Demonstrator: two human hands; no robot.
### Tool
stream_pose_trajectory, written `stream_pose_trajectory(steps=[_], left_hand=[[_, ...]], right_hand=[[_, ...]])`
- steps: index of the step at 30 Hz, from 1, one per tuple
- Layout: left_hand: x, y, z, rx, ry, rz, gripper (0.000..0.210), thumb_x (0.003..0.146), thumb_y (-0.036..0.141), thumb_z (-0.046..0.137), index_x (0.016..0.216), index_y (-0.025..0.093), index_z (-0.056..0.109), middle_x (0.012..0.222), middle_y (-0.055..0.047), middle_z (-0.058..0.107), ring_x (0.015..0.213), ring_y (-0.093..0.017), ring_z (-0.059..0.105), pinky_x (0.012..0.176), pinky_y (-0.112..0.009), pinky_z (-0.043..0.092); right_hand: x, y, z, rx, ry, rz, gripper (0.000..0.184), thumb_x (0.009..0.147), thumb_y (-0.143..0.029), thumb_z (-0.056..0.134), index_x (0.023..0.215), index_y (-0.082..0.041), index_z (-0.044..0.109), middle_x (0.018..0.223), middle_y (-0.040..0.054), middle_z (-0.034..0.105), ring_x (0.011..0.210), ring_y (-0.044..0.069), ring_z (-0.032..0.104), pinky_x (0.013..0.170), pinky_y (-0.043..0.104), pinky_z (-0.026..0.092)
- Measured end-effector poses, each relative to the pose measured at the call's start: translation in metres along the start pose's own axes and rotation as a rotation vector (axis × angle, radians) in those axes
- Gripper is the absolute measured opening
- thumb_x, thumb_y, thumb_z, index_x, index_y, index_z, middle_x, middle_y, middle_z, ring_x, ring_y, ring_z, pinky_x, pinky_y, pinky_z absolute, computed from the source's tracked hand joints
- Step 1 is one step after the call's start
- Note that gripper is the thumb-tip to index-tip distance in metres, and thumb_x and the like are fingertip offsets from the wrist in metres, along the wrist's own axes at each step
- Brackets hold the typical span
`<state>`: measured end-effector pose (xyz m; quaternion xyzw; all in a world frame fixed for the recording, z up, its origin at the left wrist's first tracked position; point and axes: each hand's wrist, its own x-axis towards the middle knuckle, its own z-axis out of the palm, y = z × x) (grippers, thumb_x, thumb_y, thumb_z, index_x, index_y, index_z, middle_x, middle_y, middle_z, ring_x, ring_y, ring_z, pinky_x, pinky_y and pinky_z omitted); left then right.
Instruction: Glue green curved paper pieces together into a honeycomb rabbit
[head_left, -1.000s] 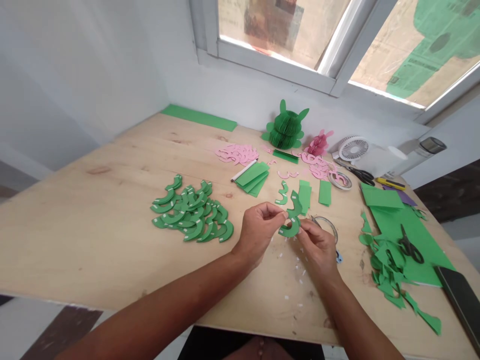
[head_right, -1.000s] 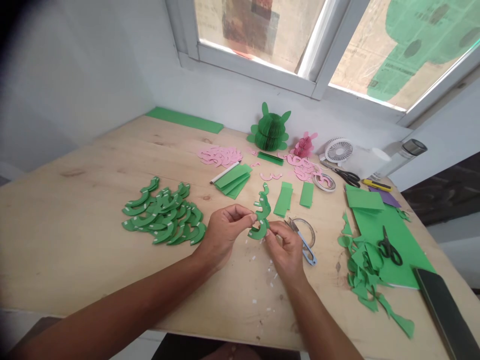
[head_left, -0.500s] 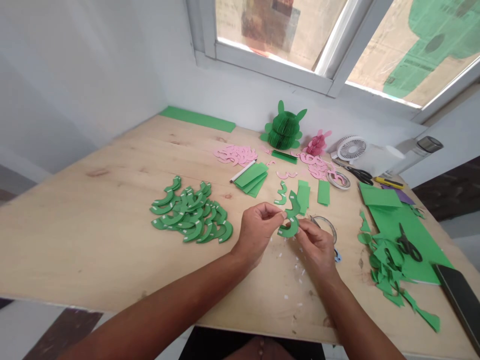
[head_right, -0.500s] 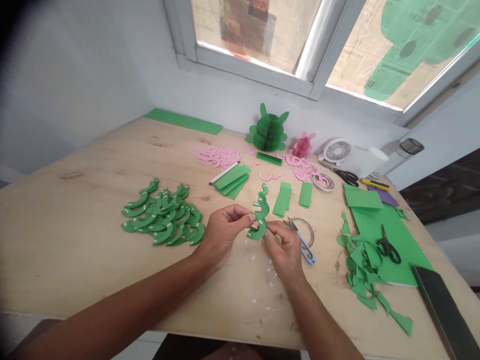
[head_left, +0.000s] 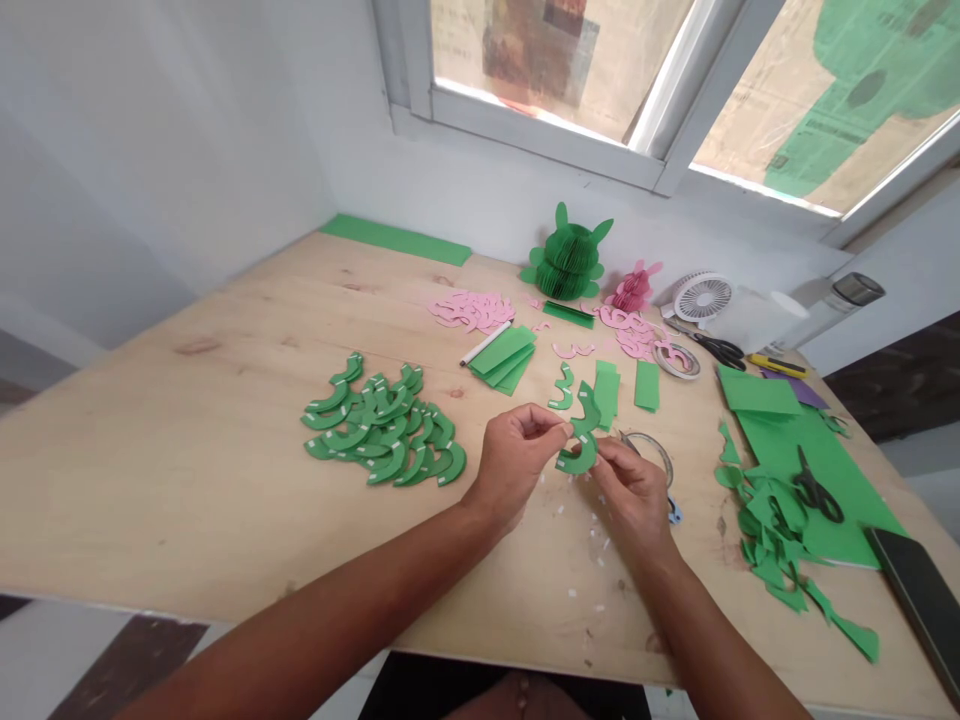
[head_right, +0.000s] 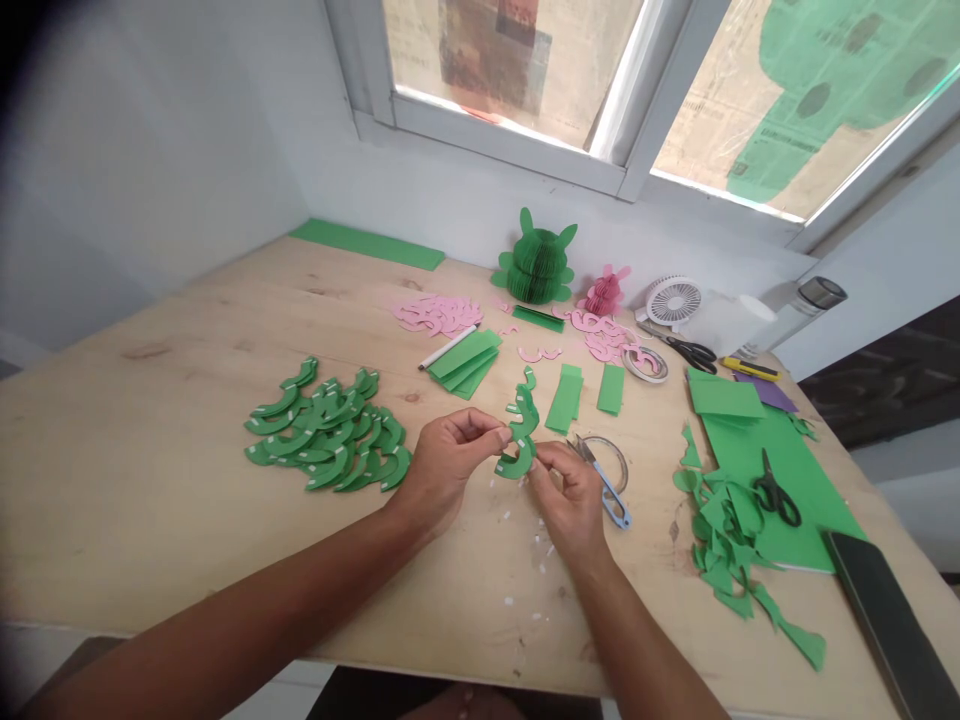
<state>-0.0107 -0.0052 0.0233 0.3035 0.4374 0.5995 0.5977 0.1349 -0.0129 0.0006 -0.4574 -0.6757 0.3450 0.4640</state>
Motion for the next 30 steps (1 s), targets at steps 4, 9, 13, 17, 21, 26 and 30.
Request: stream_pose_trajectory(steps=[4, 9, 13, 17, 21, 26, 30], left_hand=[[-0.0001, 0.0007, 0.0000, 0.001, -0.004, -0.007, 0.010, 0.060, 0.020, 0.070, 0.057, 0.015, 0.062, 0.057, 0.000, 0.063, 0.056, -0.011, 0.056, 0.061, -0.024, 0.045], [-0.0002, 0.0000, -0.0002, -0.001, -0.009, 0.002, 0.010, 0.060, 0.019, 0.070, 0.057, 0.015, 0.062, 0.057, 0.000, 0.063, 0.055, -0.011, 0.056, 0.061, -0.023, 0.045], [0.0003, -0.0008, -0.0003, 0.003, -0.004, 0.005, 0.010, 0.060, 0.019, 0.071, 0.057, 0.015, 0.062, 0.057, 0.000, 0.063, 0.055, -0.011, 0.056, 0.060, -0.024, 0.046], [0.0004, -0.0016, -0.0004, 0.003, -0.007, -0.001, 0.011, 0.059, 0.021, 0.071, 0.058, 0.015, 0.061, 0.057, 0.000, 0.063, 0.055, -0.011, 0.056, 0.061, -0.023, 0.046], [0.0000, -0.0025, 0.0001, 0.005, 0.000, 0.003, 0.011, 0.060, 0.021, 0.071, 0.058, 0.015, 0.061, 0.057, 0.000, 0.063, 0.056, -0.011, 0.055, 0.061, -0.023, 0.045], [0.0000, -0.0035, 0.0008, 0.002, 0.008, 0.015, 0.011, 0.060, 0.019, 0.071, 0.058, 0.015, 0.061, 0.057, 0.001, 0.063, 0.056, -0.010, 0.055, 0.060, -0.022, 0.043], [-0.0002, -0.0035, 0.0008, 0.006, 0.007, 0.012, 0.010, 0.061, 0.018, 0.070, 0.059, 0.014, 0.062, 0.057, 0.001, 0.063, 0.056, -0.010, 0.055, 0.060, -0.022, 0.043]], right_hand=[[-0.0001, -0.0004, 0.0000, -0.008, 0.008, 0.009, 0.016, 0.083, -0.029, 0.058, 0.088, -0.023, 0.073, 0.088, 0.0058, 0.070, 0.078, 0.020, 0.062, 0.074, 0.033, 0.047], [-0.0008, -0.0007, 0.0003, 0.011, 0.003, 0.016, 0.016, 0.083, -0.028, 0.058, 0.089, -0.024, 0.072, 0.089, 0.0053, 0.070, 0.078, 0.019, 0.062, 0.074, 0.032, 0.047], [-0.0008, -0.0014, 0.0001, 0.008, -0.004, 0.004, 0.017, 0.084, -0.028, 0.057, 0.091, -0.024, 0.072, 0.089, 0.0057, 0.070, 0.078, 0.019, 0.061, 0.074, 0.033, 0.047], [-0.0003, -0.0006, -0.0001, -0.004, -0.009, -0.011, 0.018, 0.084, -0.029, 0.057, 0.091, -0.023, 0.072, 0.088, 0.0059, 0.070, 0.078, 0.019, 0.061, 0.074, 0.034, 0.047], [0.0001, 0.0005, -0.0003, -0.009, -0.011, -0.029, 0.018, 0.084, -0.028, 0.056, 0.092, -0.023, 0.072, 0.087, 0.0060, 0.069, 0.077, 0.019, 0.060, 0.072, 0.033, 0.047], [0.0007, -0.0013, -0.0006, -0.009, -0.013, -0.039, 0.018, 0.084, -0.027, 0.056, 0.090, -0.023, 0.072, 0.085, 0.0056, 0.069, 0.076, 0.019, 0.061, 0.073, 0.032, 0.047], [0.0012, -0.0016, -0.0008, -0.005, -0.014, -0.041, 0.018, 0.085, -0.027, 0.055, 0.090, -0.023, 0.072, 0.085, 0.0058, 0.069, 0.076, 0.019, 0.060, 0.072, 0.032, 0.046]])
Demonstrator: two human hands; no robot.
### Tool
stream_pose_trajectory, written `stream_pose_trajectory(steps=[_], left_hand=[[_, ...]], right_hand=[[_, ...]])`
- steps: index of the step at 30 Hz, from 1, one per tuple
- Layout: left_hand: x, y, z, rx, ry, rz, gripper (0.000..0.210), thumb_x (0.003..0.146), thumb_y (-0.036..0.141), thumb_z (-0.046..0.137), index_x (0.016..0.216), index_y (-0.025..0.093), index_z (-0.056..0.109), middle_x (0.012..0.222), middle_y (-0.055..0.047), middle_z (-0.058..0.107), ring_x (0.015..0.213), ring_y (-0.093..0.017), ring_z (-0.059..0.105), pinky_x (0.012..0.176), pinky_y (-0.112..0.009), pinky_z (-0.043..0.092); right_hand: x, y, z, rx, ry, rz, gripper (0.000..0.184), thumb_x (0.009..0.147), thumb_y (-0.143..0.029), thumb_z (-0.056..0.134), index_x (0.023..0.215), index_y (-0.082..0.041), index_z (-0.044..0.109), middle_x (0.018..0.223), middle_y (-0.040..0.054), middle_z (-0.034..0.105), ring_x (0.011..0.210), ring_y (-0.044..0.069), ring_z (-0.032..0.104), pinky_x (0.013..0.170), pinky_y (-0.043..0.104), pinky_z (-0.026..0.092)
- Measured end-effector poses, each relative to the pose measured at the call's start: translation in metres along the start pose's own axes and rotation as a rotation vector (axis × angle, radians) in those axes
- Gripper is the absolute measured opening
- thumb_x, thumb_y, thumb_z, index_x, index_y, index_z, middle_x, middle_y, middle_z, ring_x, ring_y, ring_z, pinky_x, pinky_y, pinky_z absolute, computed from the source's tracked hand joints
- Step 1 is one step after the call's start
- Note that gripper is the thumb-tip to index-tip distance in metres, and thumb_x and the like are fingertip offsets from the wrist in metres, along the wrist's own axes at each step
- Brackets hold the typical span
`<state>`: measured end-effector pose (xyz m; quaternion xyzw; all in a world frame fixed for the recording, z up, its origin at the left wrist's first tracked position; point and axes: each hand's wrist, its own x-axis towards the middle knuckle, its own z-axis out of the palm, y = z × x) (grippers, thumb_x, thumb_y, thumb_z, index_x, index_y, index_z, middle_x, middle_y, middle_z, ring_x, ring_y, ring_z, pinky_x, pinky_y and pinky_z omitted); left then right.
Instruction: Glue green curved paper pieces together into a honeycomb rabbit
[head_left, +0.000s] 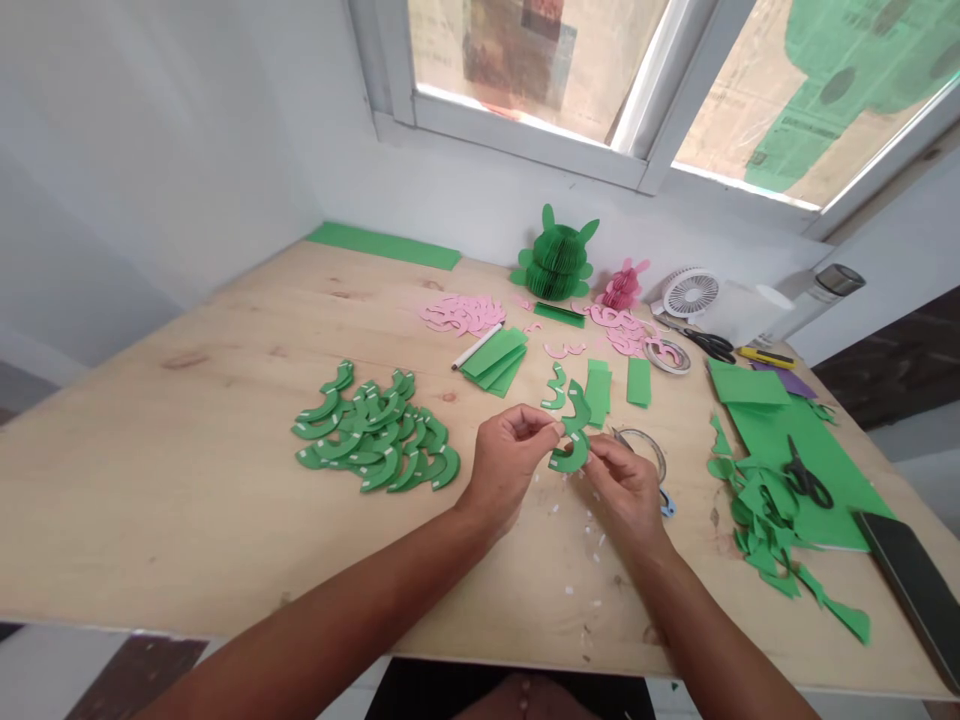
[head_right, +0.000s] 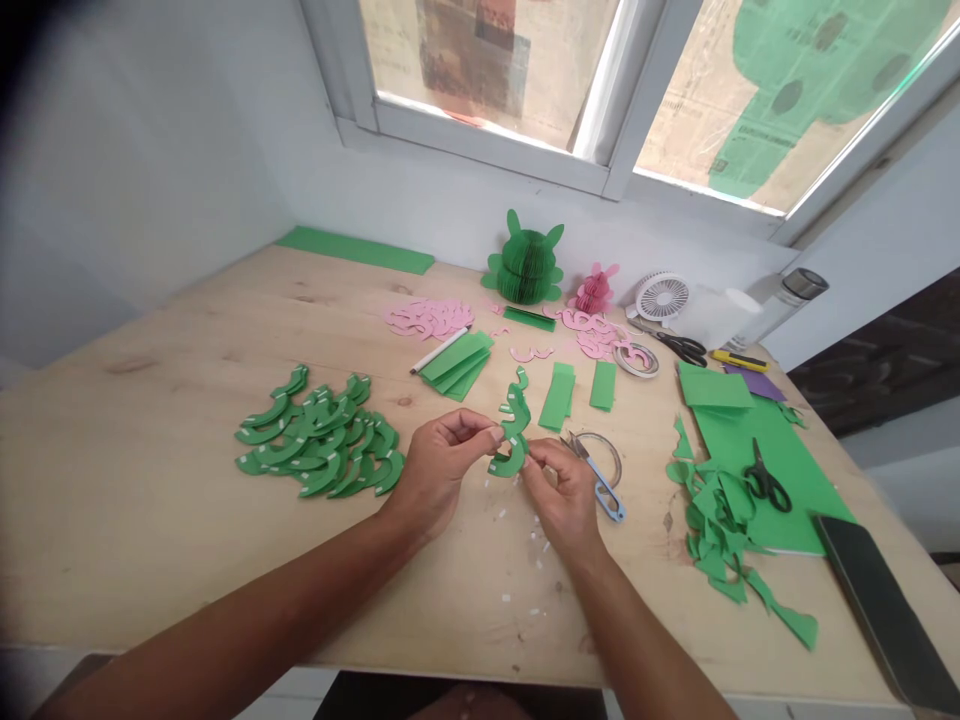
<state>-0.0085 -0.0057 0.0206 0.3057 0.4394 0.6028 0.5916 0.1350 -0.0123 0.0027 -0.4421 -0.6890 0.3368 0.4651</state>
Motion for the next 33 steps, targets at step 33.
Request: stream_pose_trajectory(steps=[33], left_hand=[[-0.0017, 0.0023, -0.0030, 0.029, -0.093, 0.103, 0.016, 0.064, 0.016, 0.071, 0.072, 0.016, 0.057, 0.064, 0.004, 0.061, 0.060, -0.008, 0.056, 0.062, -0.018, 0.043]], right_hand=[[-0.0044, 0.0075, -0.0002, 0.352, 0.084, 0.211, 0.022, 0.084, -0.035, 0.053, 0.087, -0.023, 0.071, 0.085, 0.0056, 0.069, 0.079, 0.020, 0.059, 0.073, 0.031, 0.044]])
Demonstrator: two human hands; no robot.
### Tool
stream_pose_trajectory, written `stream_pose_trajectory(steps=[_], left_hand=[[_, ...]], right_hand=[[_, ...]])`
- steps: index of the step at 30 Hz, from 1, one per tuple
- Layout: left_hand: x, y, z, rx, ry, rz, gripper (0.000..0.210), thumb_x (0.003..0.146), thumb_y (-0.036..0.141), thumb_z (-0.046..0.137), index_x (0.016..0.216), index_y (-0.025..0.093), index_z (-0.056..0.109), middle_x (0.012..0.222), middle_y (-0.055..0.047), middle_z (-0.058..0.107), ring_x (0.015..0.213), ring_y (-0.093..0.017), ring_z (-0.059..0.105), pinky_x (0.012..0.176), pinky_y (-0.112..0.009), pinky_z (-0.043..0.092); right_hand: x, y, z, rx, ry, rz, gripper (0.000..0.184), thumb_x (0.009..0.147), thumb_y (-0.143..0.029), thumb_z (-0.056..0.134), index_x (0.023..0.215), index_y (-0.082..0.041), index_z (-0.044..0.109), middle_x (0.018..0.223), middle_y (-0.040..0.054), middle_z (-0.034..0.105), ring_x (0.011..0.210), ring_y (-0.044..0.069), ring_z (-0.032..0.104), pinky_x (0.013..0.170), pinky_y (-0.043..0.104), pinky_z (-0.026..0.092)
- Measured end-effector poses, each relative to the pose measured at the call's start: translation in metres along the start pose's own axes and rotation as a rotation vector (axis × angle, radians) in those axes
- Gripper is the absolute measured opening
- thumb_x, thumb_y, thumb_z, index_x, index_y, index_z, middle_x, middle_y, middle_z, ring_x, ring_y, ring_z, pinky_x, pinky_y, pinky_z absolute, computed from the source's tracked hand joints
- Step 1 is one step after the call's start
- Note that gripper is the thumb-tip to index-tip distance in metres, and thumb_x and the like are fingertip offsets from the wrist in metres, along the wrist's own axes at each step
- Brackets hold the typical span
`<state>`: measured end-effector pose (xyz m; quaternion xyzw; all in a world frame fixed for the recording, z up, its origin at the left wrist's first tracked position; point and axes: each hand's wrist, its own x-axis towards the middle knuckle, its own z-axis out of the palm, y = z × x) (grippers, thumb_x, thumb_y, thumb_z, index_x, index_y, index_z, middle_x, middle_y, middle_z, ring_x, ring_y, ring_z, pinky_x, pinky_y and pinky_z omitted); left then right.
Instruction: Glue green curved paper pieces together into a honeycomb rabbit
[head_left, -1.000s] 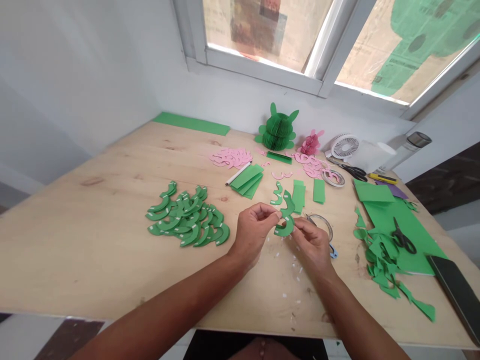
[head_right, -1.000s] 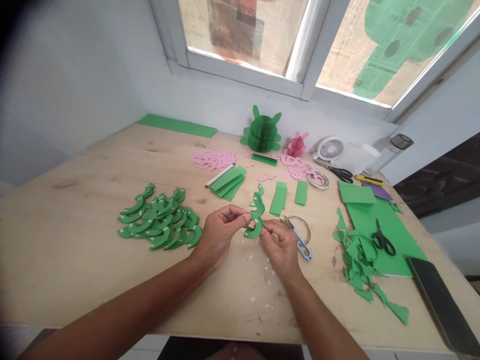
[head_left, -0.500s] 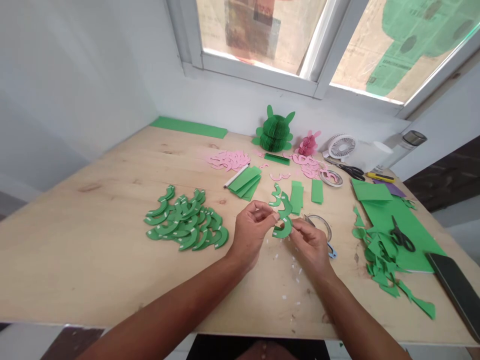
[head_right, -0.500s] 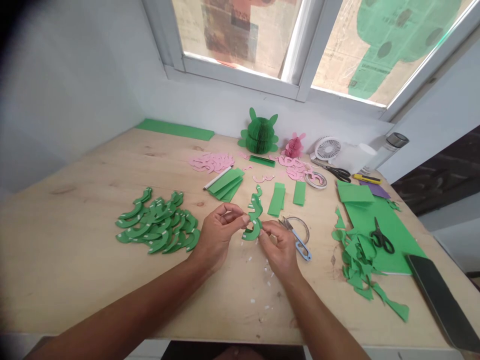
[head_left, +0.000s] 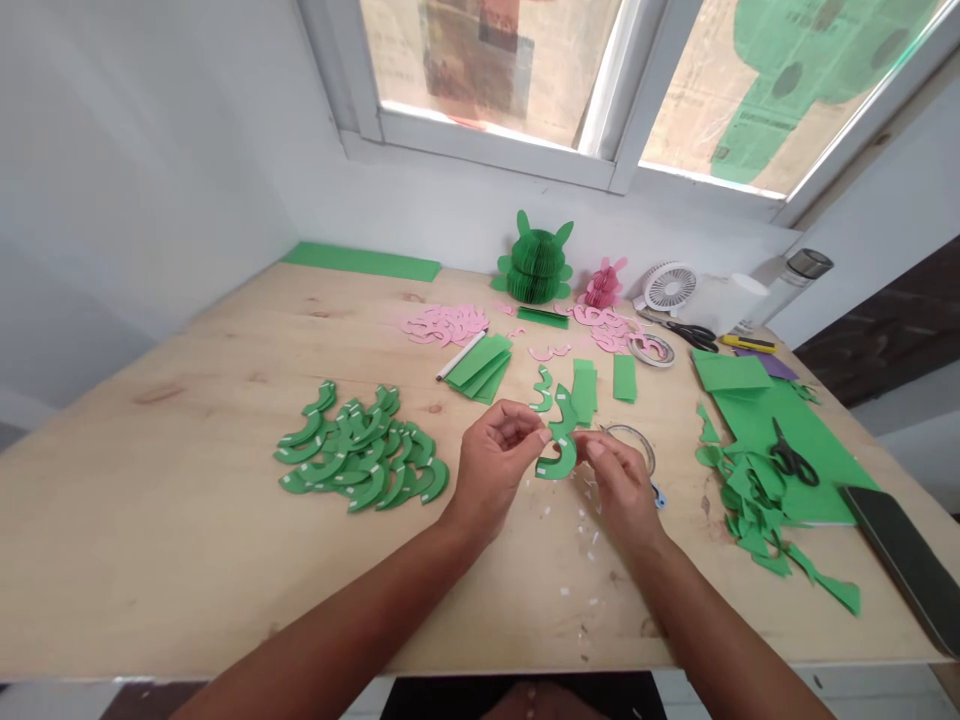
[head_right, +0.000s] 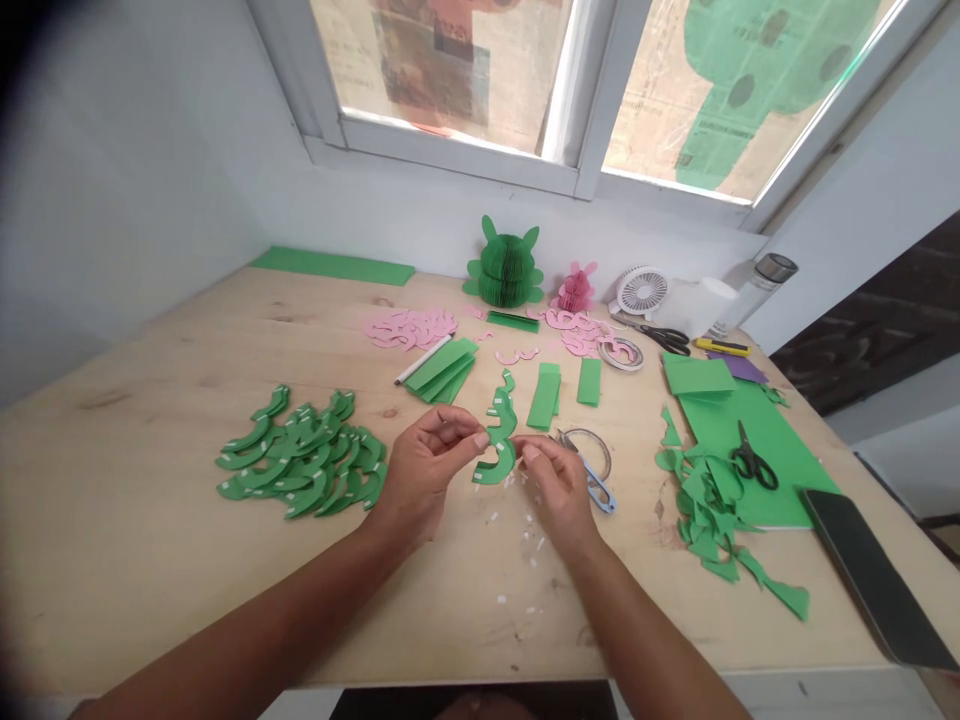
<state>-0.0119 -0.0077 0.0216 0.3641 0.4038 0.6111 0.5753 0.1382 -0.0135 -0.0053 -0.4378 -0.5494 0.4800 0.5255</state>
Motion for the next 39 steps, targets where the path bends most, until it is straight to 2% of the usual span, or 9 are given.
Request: stream_pose_trajectory(steps=[3, 6, 9, 15, 19, 23, 27, 39], left_hand=[[-0.002, -0.001, 0.002, 0.035, -0.032, 0.007, 0.015, 0.065, 0.016, 0.070, 0.072, 0.016, 0.057, 0.064, 0.004, 0.060, 0.059, -0.008, 0.058, 0.060, -0.019, 0.045], [-0.004, -0.001, 0.004, 0.062, -0.054, 0.003, 0.014, 0.065, 0.016, 0.069, 0.071, 0.016, 0.057, 0.064, 0.004, 0.059, 0.057, -0.009, 0.059, 0.059, -0.020, 0.046], [-0.005, 0.000, 0.005, 0.101, -0.071, -0.008, 0.012, 0.066, 0.016, 0.068, 0.073, 0.016, 0.059, 0.064, 0.004, 0.059, 0.058, -0.009, 0.059, 0.059, -0.021, 0.046], [0.000, 0.001, -0.003, 0.213, -0.155, -0.037, 0.021, 0.071, 0.024, 0.066, 0.090, 0.016, 0.066, 0.076, -0.002, 0.065, 0.070, -0.013, 0.060, 0.068, -0.025, 0.048], [0.006, 0.007, -0.011, 0.364, -0.281, 0.050, 0.024, 0.070, 0.024, 0.067, 0.092, 0.018, 0.068, 0.080, -0.004, 0.066, 0.077, -0.017, 0.061, 0.074, -0.030, 0.049], [0.009, 0.012, -0.013, 0.585, -0.374, 0.221, 0.021, 0.070, 0.022, 0.067, 0.091, 0.019, 0.069, 0.086, -0.004, 0.068, 0.082, -0.017, 0.059, 0.080, -0.032, 0.047], [0.008, 0.013, -0.011, 0.645, -0.390, 0.320, 0.019, 0.072, 0.021, 0.065, 0.091, 0.021, 0.069, 0.087, -0.004, 0.069, 0.081, -0.016, 0.060, 0.079, -0.030, 0.047], [0.009, 0.010, -0.014, 0.629, -0.408, 0.320, 0.015, 0.075, 0.020, 0.064, 0.089, 0.021, 0.070, 0.083, -0.004, 0.071, 0.078, -0.017, 0.063, 0.078, -0.030, 0.049]], right_hand=[[0.000, -0.002, 0.002, -0.048, -0.018, -0.026, 0.017, 0.083, -0.034, 0.058, 0.085, -0.023, 0.071, 0.085, 0.0037, 0.069, 0.081, 0.019, 0.059, 0.077, 0.030, 0.043], [0.000, -0.005, 0.003, -0.081, -0.056, 0.005, 0.016, 0.082, -0.033, 0.059, 0.077, -0.021, 0.069, 0.076, 0.0023, 0.068, 0.075, 0.018, 0.059, 0.072, 0.029, 0.043], [0.000, -0.005, 0.003, -0.084, -0.036, 0.051, 0.019, 0.080, -0.033, 0.060, 0.068, -0.019, 0.065, 0.069, 0.0018, 0.066, 0.067, 0.016, 0.056, 0.065, 0.027, 0.042], [0.001, -0.005, 0.005, 0.105, -0.028, 0.172, 0.017, 0.077, -0.033, 0.063, 0.068, -0.019, 0.064, 0.065, 0.0013, 0.065, 0.064, 0.015, 0.057, 0.064, 0.028, 0.043], [0.002, -0.009, 0.006, 0.248, -0.053, 0.233, 0.016, 0.076, -0.031, 0.064, 0.066, -0.019, 0.065, 0.064, 0.0005, 0.065, 0.062, 0.014, 0.056, 0.066, 0.028, 0.043], [0.003, -0.011, 0.006, 0.346, -0.096, 0.267, 0.017, 0.075, -0.030, 0.066, 0.064, -0.018, 0.065, 0.063, 0.0006, 0.065, 0.062, 0.014, 0.057, 0.067, 0.027, 0.043], [0.003, -0.012, 0.005, 0.359, -0.116, 0.268, 0.017, 0.076, -0.031, 0.066, 0.064, -0.018, 0.065, 0.062, 0.0007, 0.064, 0.063, 0.014, 0.057, 0.067, 0.027, 0.042], [0.002, -0.014, 0.004, 0.352, -0.142, 0.271, 0.017, 0.076, -0.032, 0.066, 0.065, -0.019, 0.066, 0.061, 0.0001, 0.064, 0.062, 0.014, 0.056, 0.068, 0.028, 0.042]])
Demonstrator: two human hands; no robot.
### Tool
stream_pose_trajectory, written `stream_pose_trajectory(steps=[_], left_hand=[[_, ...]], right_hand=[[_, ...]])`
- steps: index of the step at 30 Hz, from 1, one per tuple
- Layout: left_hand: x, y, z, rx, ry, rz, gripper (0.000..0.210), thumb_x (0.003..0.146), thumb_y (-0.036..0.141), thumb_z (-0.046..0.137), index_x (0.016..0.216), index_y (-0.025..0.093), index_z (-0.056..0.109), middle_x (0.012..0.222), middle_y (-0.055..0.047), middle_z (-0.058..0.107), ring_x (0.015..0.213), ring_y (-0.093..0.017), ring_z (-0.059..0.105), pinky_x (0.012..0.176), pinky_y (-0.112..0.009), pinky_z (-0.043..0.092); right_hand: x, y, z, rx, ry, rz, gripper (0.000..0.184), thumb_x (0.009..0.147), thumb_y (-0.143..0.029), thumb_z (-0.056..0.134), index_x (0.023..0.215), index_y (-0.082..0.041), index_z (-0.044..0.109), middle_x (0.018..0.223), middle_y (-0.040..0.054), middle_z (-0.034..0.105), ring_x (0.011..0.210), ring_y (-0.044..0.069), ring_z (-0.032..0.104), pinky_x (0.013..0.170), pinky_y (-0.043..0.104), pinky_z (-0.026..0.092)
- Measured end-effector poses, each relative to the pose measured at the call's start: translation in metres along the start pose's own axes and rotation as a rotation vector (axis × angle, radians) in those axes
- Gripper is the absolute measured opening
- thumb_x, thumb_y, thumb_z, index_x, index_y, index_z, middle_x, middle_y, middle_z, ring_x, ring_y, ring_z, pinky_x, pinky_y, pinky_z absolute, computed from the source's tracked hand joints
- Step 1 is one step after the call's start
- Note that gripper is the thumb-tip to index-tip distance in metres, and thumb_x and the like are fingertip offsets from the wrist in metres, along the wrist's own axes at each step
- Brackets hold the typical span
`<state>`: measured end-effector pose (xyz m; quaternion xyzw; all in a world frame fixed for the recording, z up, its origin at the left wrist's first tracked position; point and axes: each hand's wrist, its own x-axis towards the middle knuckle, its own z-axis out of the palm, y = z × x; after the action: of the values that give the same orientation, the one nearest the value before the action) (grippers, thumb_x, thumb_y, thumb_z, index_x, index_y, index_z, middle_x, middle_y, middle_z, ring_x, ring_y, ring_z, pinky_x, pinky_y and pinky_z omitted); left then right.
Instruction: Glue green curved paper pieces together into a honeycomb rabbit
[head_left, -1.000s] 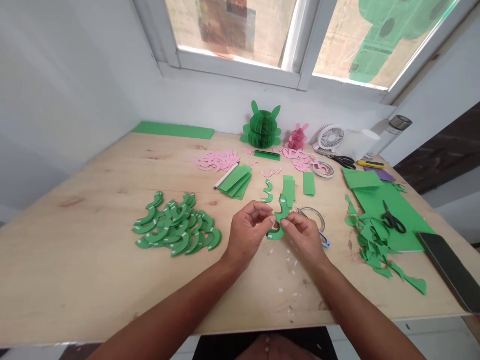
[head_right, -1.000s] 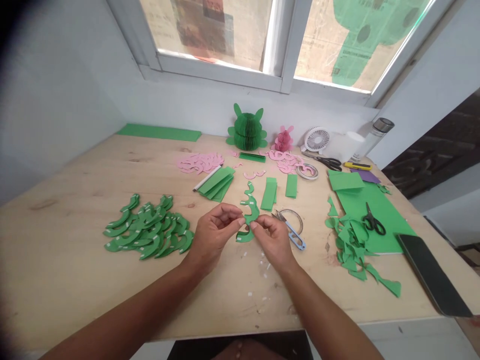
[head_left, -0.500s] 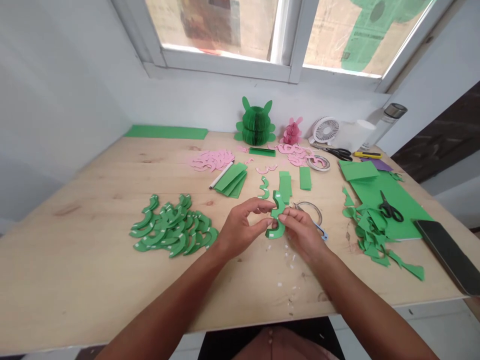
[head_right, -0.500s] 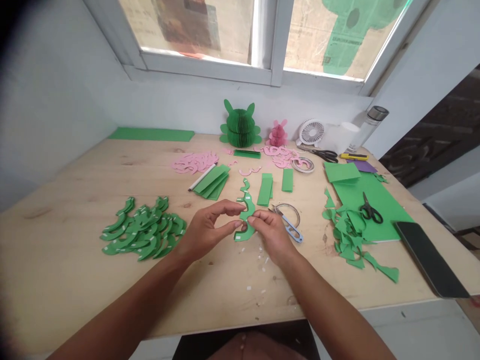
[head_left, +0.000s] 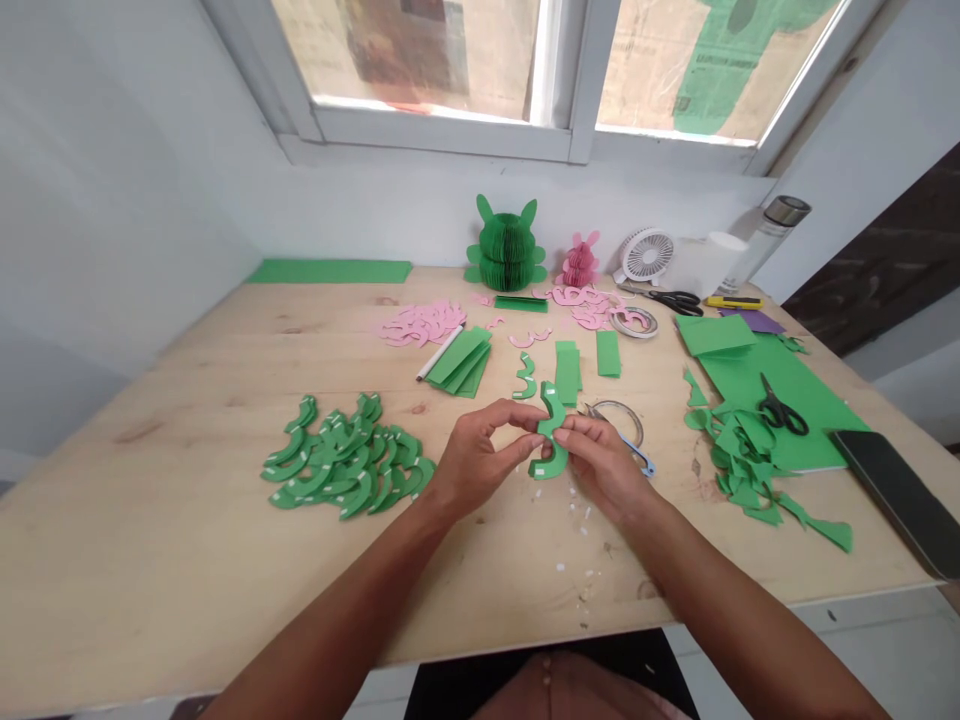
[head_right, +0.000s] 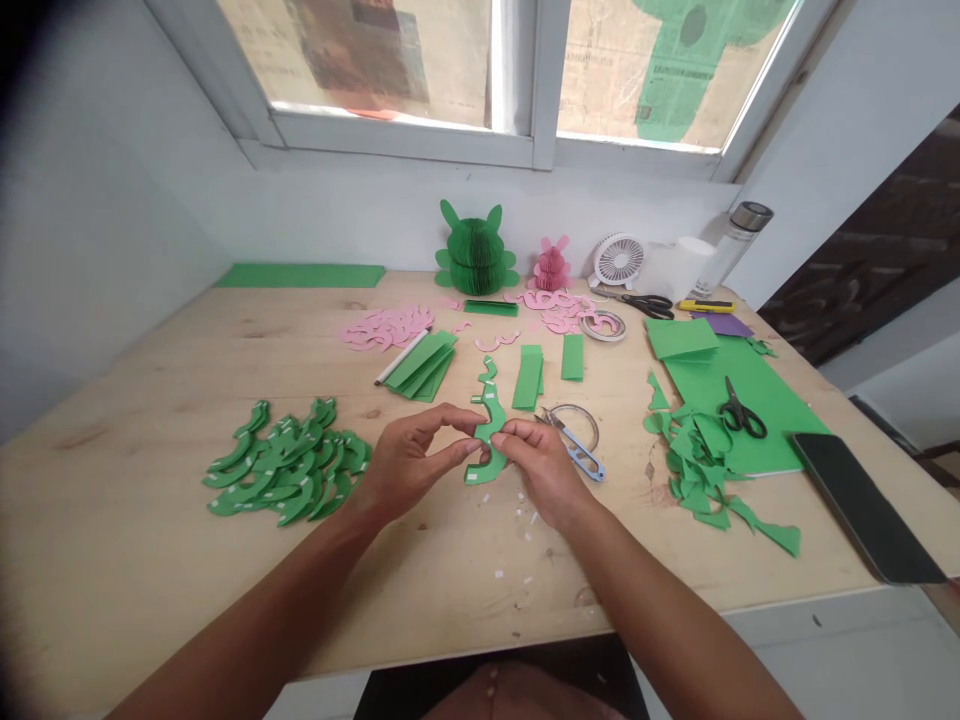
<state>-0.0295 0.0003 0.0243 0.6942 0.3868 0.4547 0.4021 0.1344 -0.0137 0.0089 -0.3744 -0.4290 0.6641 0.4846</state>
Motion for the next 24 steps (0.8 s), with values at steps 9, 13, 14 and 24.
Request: stream_pose_trajectory(steps=[9, 13, 14, 24], left_hand=[[-0.0003, 0.0004, -0.0004, 0.020, 0.013, -0.009, 0.013, 0.073, 0.019, 0.065, 0.085, 0.021, 0.070, 0.078, -0.003, 0.070, 0.074, -0.016, 0.063, 0.075, -0.028, 0.049], [0.0001, 0.0027, 0.0001, 0.024, 0.015, -0.014, 0.013, 0.073, 0.020, 0.065, 0.084, 0.021, 0.070, 0.078, -0.004, 0.070, 0.074, -0.017, 0.063, 0.076, -0.030, 0.049], [-0.0001, 0.0033, 0.0002, 0.016, 0.013, -0.019, 0.014, 0.072, 0.019, 0.065, 0.085, 0.021, 0.070, 0.079, -0.003, 0.070, 0.075, -0.017, 0.062, 0.077, -0.030, 0.049], [0.0012, 0.0069, 0.0017, -0.383, 0.015, -0.299, 0.015, 0.073, 0.028, 0.065, 0.080, 0.015, 0.068, 0.068, -0.004, 0.067, 0.066, -0.016, 0.061, 0.067, -0.028, 0.049]], right_hand=[[-0.0013, -0.0023, 0.0025, 0.003, 0.009, 0.000, 0.018, 0.074, -0.032, 0.066, 0.063, -0.018, 0.064, 0.061, 0.0005, 0.063, 0.063, 0.014, 0.055, 0.066, 0.027, 0.042], [-0.0004, 0.0001, 0.0009, -0.017, 0.020, -0.007, 0.018, 0.074, -0.032, 0.067, 0.063, -0.018, 0.064, 0.063, 0.0003, 0.063, 0.064, 0.013, 0.054, 0.066, 0.027, 0.041], [-0.0001, 0.0009, 0.0003, -0.016, 0.026, -0.012, 0.018, 0.073, -0.032, 0.067, 0.063, -0.018, 0.063, 0.063, 0.0000, 0.062, 0.063, 0.013, 0.054, 0.066, 0.026, 0.041], [-0.0010, 0.0003, -0.0006, -0.104, 0.036, -0.044, 0.020, 0.075, -0.038, 0.066, 0.071, -0.018, 0.065, 0.066, 0.0024, 0.066, 0.067, 0.016, 0.059, 0.067, 0.029, 0.045]])
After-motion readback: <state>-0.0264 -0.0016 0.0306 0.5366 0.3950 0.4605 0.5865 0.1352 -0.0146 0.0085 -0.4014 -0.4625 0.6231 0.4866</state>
